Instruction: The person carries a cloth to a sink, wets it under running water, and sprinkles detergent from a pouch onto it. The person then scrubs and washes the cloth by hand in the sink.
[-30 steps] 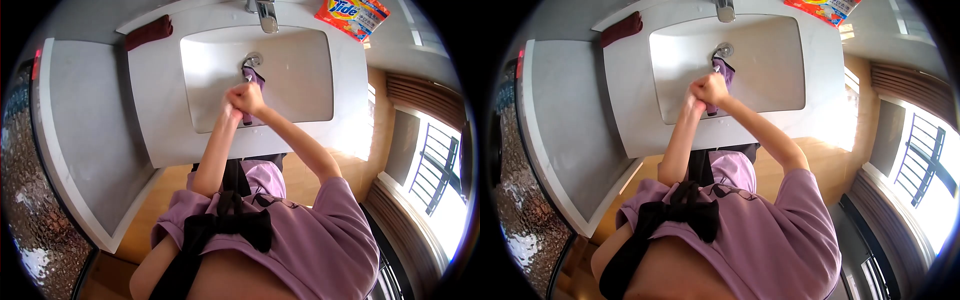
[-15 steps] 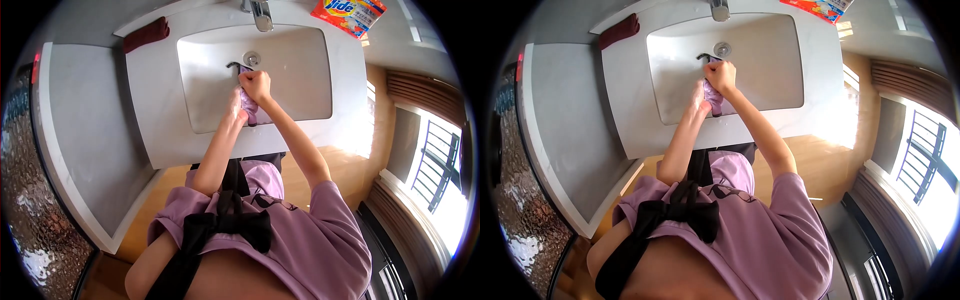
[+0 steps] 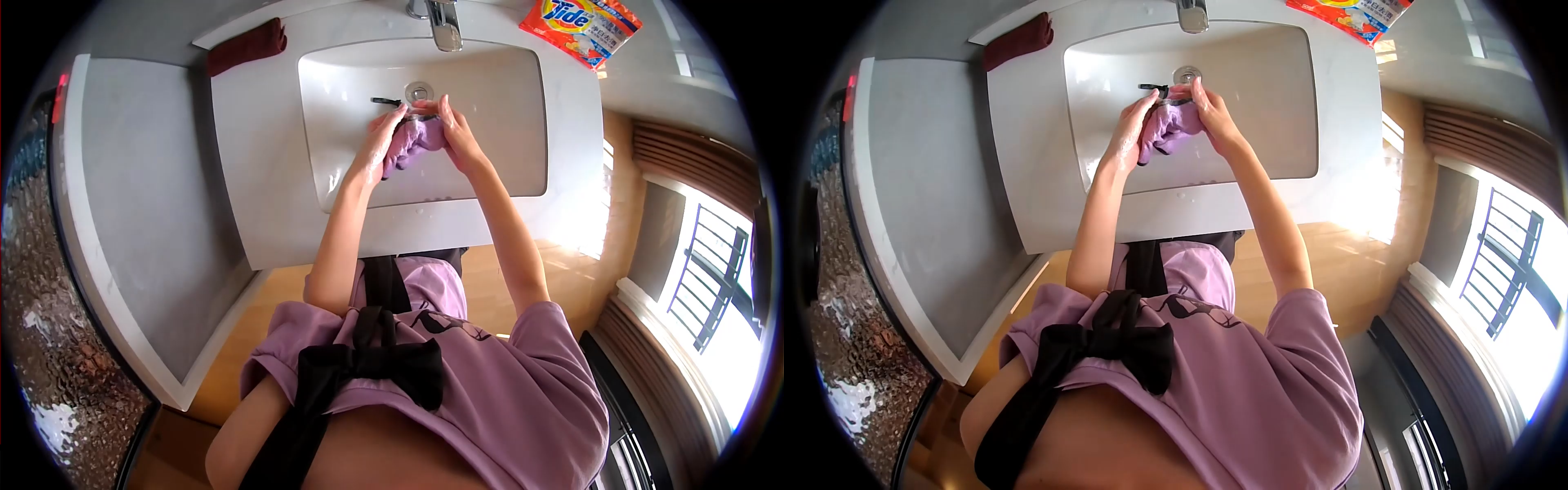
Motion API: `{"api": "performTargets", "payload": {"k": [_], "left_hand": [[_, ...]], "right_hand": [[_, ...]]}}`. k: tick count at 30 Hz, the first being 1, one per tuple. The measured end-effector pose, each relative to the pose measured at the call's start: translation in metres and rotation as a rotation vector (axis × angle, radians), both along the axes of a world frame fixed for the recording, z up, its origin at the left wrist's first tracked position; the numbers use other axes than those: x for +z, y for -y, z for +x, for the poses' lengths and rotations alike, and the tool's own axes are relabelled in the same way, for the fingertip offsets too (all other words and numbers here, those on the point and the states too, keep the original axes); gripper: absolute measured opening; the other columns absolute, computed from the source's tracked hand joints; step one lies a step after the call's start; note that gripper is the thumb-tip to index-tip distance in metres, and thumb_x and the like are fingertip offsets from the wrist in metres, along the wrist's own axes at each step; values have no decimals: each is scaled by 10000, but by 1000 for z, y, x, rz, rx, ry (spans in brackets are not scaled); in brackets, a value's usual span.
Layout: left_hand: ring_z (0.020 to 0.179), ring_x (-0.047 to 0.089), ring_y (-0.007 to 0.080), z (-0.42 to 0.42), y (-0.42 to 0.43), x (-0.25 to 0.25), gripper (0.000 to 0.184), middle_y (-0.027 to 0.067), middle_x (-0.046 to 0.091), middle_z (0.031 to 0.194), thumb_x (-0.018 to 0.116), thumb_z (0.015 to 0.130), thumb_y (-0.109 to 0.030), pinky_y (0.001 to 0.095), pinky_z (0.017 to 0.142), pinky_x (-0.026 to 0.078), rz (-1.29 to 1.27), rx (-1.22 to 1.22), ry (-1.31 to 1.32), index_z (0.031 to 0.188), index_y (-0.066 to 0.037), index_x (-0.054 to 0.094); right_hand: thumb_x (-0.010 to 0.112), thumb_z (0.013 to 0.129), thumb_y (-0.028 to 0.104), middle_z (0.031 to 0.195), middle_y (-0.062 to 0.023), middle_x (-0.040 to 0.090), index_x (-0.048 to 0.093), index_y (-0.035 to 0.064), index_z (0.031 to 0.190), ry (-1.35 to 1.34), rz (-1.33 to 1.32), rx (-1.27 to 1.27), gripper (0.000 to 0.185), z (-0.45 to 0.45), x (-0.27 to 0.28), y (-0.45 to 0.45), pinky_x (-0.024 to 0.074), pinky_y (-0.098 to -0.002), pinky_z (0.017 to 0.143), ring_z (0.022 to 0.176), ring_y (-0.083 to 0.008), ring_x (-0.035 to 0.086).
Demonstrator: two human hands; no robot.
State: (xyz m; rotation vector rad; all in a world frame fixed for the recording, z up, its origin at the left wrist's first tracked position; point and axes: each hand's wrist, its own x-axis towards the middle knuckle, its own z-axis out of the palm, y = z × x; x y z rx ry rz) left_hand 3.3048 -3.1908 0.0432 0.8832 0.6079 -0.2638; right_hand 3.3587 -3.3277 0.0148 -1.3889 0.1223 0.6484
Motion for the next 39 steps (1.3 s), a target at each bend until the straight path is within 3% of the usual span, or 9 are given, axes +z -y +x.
{"api": "performTargets", "payload": {"k": [5,10,14,20,25,28,33,35,39], "left_hand": [[531,433,73,1,-13,-20,355,-6,512,588,534,838,-319,257,481,344,546,-212,178,641,-24,527],[475,337,86,-6,-7,-38,440,16,406,495,513,845,-352,274,445,279,808,-328,87,578,-7,456],[477,436,61,3,12,-16,290,-28,519,589,553,817,-335,256,422,338,111,251,-31,659,-92,562],[594,518,81,-14,31,-38,174,-13,537,695,507,832,-291,232,518,408,-474,202,44,776,-127,515],[564,490,76,-6,43,4,159,-28,512,675,481,845,-256,253,510,404,-125,307,-218,760,-126,516],[598,480,65,-18,16,-34,157,-21,504,678,465,849,-250,239,506,396,-931,41,230,747,-131,478],[576,467,99,-9,44,-7,171,-2,492,727,435,842,-241,264,512,390,-107,347,-216,829,-85,504],[567,464,103,-10,37,-14,171,-9,476,707,451,837,-265,270,495,386,-210,448,-197,793,-105,492],[575,475,87,-15,35,-9,166,-6,486,695,442,851,-240,264,484,390,-176,360,-224,780,-103,503]], "right_hand": [[632,791,313,750,-18,581,591,5,898,-13,-157,340,328,-5,8,16,414,-209,575,632,-79,516],[676,758,272,649,22,528,596,19,775,-22,57,-134,266,13,24,10,367,-182,505,571,-55,479],[635,793,248,508,55,399,536,-1,623,386,-306,-89,318,13,38,8,274,-191,426,505,-15,341],[647,674,100,409,-78,369,351,56,483,1387,-447,46,355,-44,47,-32,312,-329,348,341,-251,392],[631,679,156,446,-113,466,551,72,505,615,-686,-161,209,-6,18,-29,362,-349,390,372,-256,447],[610,666,172,465,-125,492,583,61,546,661,-655,-120,166,-3,20,-36,414,-344,467,418,-287,488],[599,663,191,499,-162,529,640,19,642,484,-519,-113,178,-6,9,-37,436,-297,494,436,-283,526],[586,721,116,461,-67,467,595,-41,630,552,-300,-11,181,-37,12,-38,366,-246,457,498,-32,386],[613,643,162,468,-138,515,643,22,645,614,-460,-59,143,-37,10,-42,426,-279,470,396,-222,505]]}}
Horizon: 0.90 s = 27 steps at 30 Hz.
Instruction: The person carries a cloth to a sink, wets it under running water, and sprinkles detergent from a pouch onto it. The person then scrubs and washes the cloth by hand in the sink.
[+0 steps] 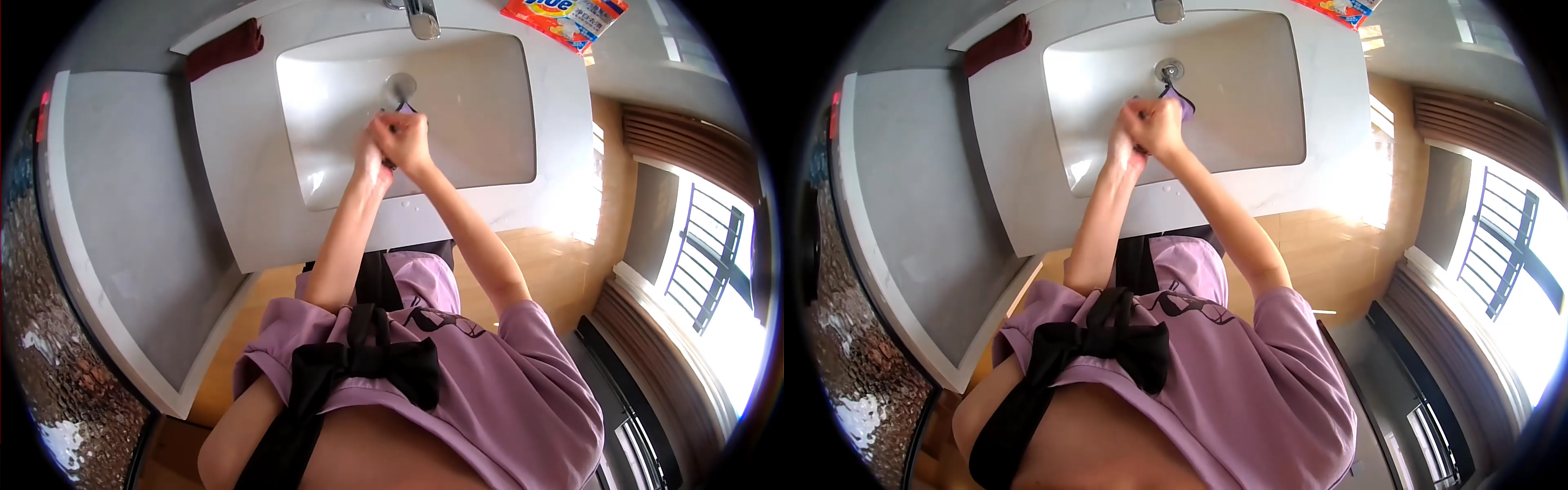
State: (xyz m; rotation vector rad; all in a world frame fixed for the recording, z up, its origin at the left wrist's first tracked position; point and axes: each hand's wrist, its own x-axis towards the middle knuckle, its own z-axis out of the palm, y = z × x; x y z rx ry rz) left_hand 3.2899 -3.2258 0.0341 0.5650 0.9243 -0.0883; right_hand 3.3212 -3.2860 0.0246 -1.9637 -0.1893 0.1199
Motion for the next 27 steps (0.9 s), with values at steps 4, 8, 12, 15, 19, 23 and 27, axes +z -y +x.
{"api": "performTargets", "payload": {"k": [4,8,12,15,19,23,27], "left_hand": [[569,480,88,4,0,6,224,1,491,704,401,872,-272,259,461,388,114,-26,-9,782,-95,504],[605,472,74,1,-13,-9,166,-20,488,723,434,860,-256,237,502,375,23,47,53,808,-111,494],[510,437,87,9,-3,18,233,-7,460,642,423,854,-273,257,449,347,204,-57,-69,732,-86,487],[458,400,87,-2,-29,-35,230,-22,431,588,439,844,-263,264,418,320,-192,81,265,698,-92,484],[454,402,93,9,-3,-12,236,-6,447,602,443,842,-279,255,409,316,195,-184,-61,733,-80,505],[505,432,103,10,-6,-16,227,4,471,633,417,858,-270,266,416,333,109,-131,-23,766,-82,503],[555,479,108,14,-21,-33,219,0,484,644,463,838,-273,268,483,402,71,-127,4,757,-76,519]], "right_hand": [[595,674,169,475,-147,516,609,-47,644,-235,215,-48,219,8,4,-6,415,-258,491,457,-117,496],[616,653,161,486,-159,513,618,-40,654,-92,182,-26,201,-8,-6,-16,421,-275,503,454,-140,510],[587,665,163,431,-104,468,590,-49,614,-256,173,-173,217,15,12,-14,386,-275,452,449,-76,440],[585,707,125,501,-40,527,588,-74,641,-100,160,-13,210,-29,3,-21,379,-234,474,536,-48,450],[572,667,163,425,-136,475,598,-48,592,-178,8,-327,225,21,-13,-8,385,-281,428,385,-122,457],[576,683,173,404,-92,423,581,-54,593,-175,125,-215,244,8,4,-10,368,-272,424,412,-87,405],[649,727,229,490,6,470,594,-22,597,-367,315,-97,288,-1,-11,-3,333,-221,422,470,-47,400]]}}
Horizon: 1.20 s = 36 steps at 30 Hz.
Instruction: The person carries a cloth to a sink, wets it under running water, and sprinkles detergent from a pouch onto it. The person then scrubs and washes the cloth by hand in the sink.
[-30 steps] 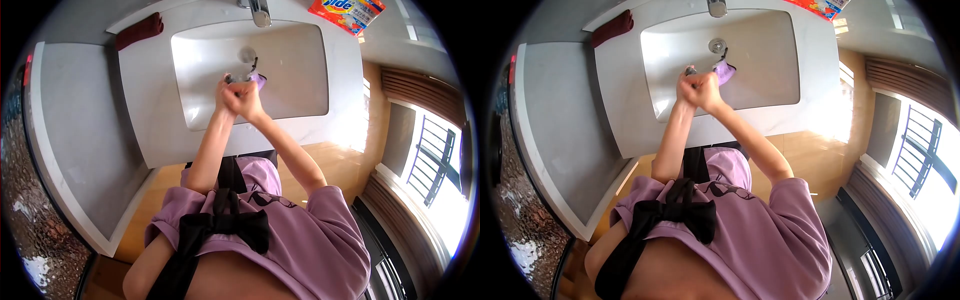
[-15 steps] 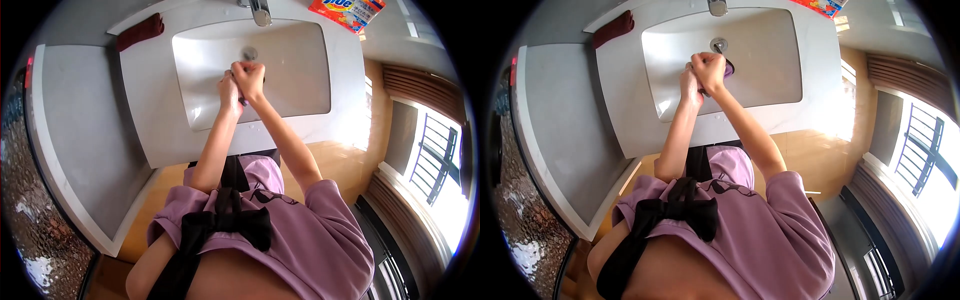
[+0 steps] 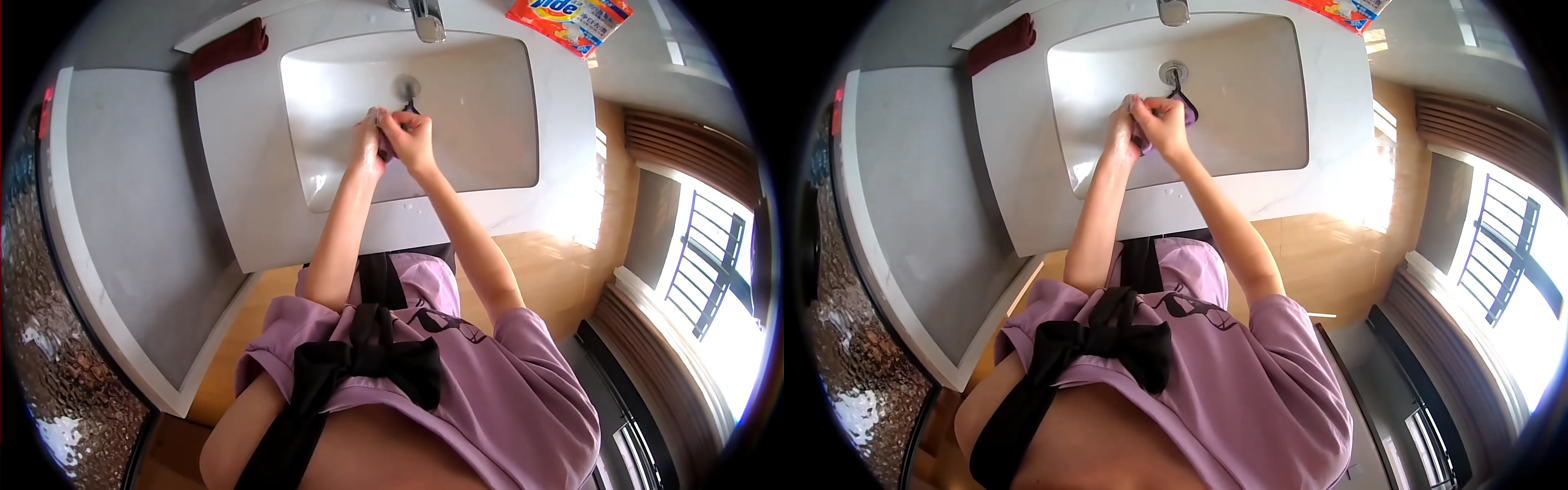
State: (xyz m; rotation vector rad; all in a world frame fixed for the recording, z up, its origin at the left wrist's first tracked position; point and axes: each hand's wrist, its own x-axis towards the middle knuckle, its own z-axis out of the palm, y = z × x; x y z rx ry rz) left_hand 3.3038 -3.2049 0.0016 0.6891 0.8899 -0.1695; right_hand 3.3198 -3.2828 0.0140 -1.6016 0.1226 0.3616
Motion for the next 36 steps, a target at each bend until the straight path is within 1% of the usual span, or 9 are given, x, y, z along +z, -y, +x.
{"api": "performTargets", "payload": {"k": [3,5,11,14,17,26,30,33,36], "left_hand": [[524,445,89,12,-1,6,253,-14,454,620,487,837,-298,256,456,365,104,18,-139,753,-61,521],[609,556,121,9,-11,-10,312,37,575,750,508,834,-383,224,517,412,304,-89,-186,834,-72,537],[495,360,91,29,-31,-43,396,-42,396,548,594,781,-415,282,455,308,602,-259,6,615,-80,463],[659,547,362,47,-42,-72,461,176,579,694,566,736,-457,416,602,412,1126,-480,-101,743,4,540],[745,568,373,57,-47,-81,440,184,595,747,548,747,-444,431,640,434,1225,-526,-126,789,-7,571],[744,570,364,62,-54,-90,421,181,596,738,538,755,-425,426,656,439,1176,-555,-133,795,-7,581],[704,561,366,58,-49,-94,413,185,579,689,543,754,-409,424,632,427,1211,-520,-102,742,4,562],[645,546,347,51,-46,-76,397,178,553,646,555,756,-383,407,586,409,1117,-553,6,711,11,538],[555,509,302,23,-42,-43,352,144,524,597,580,758,-342,366,540,394,1084,-551,186,723,3,518]], "right_hand": [[725,684,336,614,-51,568,600,-43,698,-289,57,-61,399,48,-28,28,433,-210,467,507,-101,526],[760,639,343,656,-77,590,608,-53,776,-145,-109,112,446,69,-43,51,477,-239,540,569,-133,569],[771,620,292,696,-65,607,610,-35,817,-74,-355,393,415,110,-87,51,452,-241,535,618,-124,571],[789,562,313,638,-83,607,622,-39,768,36,-524,179,440,123,-101,30,456,-264,508,562,-142,577],[788,541,332,665,-96,622,627,-34,776,141,-650,122,464,133,-124,15,466,-290,526,573,-163,594],[752,535,488,806,-162,631,620,14,889,56,-973,46,606,127,-107,-7,467,-387,661,760,-320,607],[737,548,506,807,-158,629,607,29,918,31,-1072,119,617,127,-112,-8,462,-402,672,767,-317,607],[712,604,481,777,-157,625,605,28,880,101,-1016,103,541,117,-102,-1,466,-380,657,741,-310,608],[718,644,328,750,-124,631,607,31,823,185,-626,151,364,88,-79,25,461,-357,621,705,-266,611]]}}
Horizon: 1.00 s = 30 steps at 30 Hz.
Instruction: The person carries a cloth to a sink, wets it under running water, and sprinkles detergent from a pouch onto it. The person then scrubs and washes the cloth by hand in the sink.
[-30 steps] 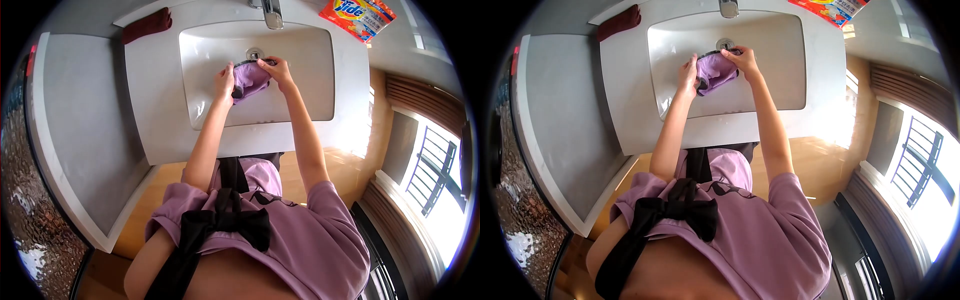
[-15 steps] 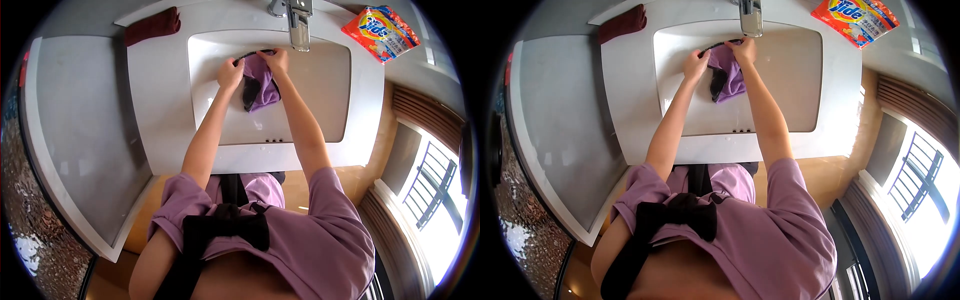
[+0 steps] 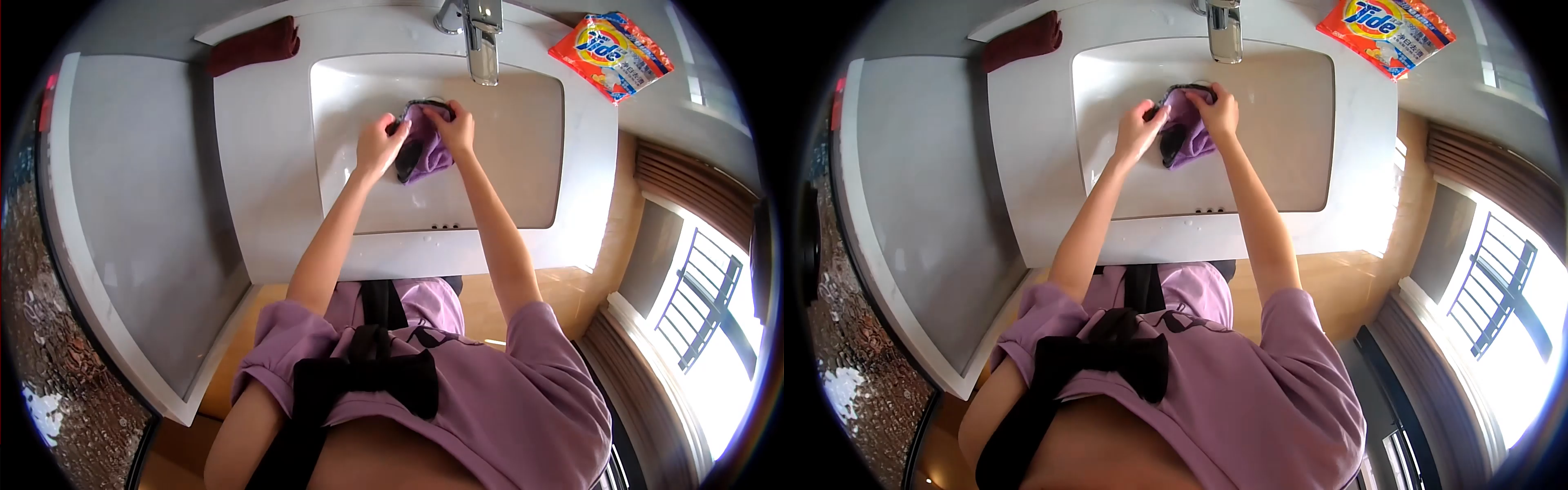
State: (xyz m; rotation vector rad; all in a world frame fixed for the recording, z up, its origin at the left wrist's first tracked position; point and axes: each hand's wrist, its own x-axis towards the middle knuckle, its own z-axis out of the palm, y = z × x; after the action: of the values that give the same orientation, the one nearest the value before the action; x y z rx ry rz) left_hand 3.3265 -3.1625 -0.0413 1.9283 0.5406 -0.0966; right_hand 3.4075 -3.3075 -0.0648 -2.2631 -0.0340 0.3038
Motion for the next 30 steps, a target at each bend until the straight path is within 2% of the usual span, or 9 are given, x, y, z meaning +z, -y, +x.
{"api": "performTargets", "payload": {"k": [1,3,5,9,17,19,20,24,30], "left_hand": [[540,510,273,-11,0,5,327,125,527,586,598,749,-325,356,536,394,10,-55,39,746,-7,524],[547,520,206,-30,-1,26,227,78,537,631,630,728,-237,317,524,396,-11,-147,-5,753,-33,534],[561,522,176,-46,-1,40,163,54,535,668,631,717,-176,296,526,403,41,-174,69,753,-47,536],[603,522,129,-68,0,62,104,11,521,755,610,689,-26,255,546,428,66,-227,245,746,-74,536],[614,530,149,-80,5,48,109,25,544,751,603,681,-21,266,567,438,106,-166,240,762,-60,541],[631,546,161,-73,8,40,117,34,553,750,613,679,-40,279,572,440,110,-103,125,772,-52,544],[686,566,199,-70,11,37,120,47,561,774,606,678,-49,313,591,446,79,-97,105,781,-54,545],[763,563,258,-53,20,20,122,62,566,811,585,679,-52,360,628,448,218,-113,62,792,-68,543],[668,574,206,-52,14,11,129,69,578,821,604,702,-62,303,604,447,247,-46,66,822,-45,558]], "right_hand": [[718,644,328,750,-124,631,607,31,823,8,0,5,364,-10,-2,11,461,-357,621,705,-266,611],[673,673,103,732,-82,622,588,21,773,-7,271,65,154,-26,2,33,461,-297,636,708,-187,601],[612,665,5,738,-62,613,576,22,749,31,361,22,92,-35,15,52,455,-272,647,722,-160,587],[473,635,-157,766,-31,595,546,30,694,65,553,-94,209,-54,32,63,444,-237,686,747,-138,559],[517,671,-38,773,-50,616,594,50,799,4,429,-57,174,-46,10,43,436,-246,694,737,-139,576],[509,710,-19,806,-89,602,604,59,908,66,104,41,233,-33,-2,28,437,-234,658,726,-139,575],[499,737,45,879,-142,596,575,123,1042,70,-83,127,323,-28,0,19,456,-309,712,815,-242,591],[453,758,84,1036,-159,550,404,174,1242,171,-305,396,495,-3,-12,-4,434,-424,782,971,-321,526],[499,718,87,1061,-130,510,384,137,1262,296,-498,458,557,-10,-35,-17,435,-423,782,1033,-323,458]]}}
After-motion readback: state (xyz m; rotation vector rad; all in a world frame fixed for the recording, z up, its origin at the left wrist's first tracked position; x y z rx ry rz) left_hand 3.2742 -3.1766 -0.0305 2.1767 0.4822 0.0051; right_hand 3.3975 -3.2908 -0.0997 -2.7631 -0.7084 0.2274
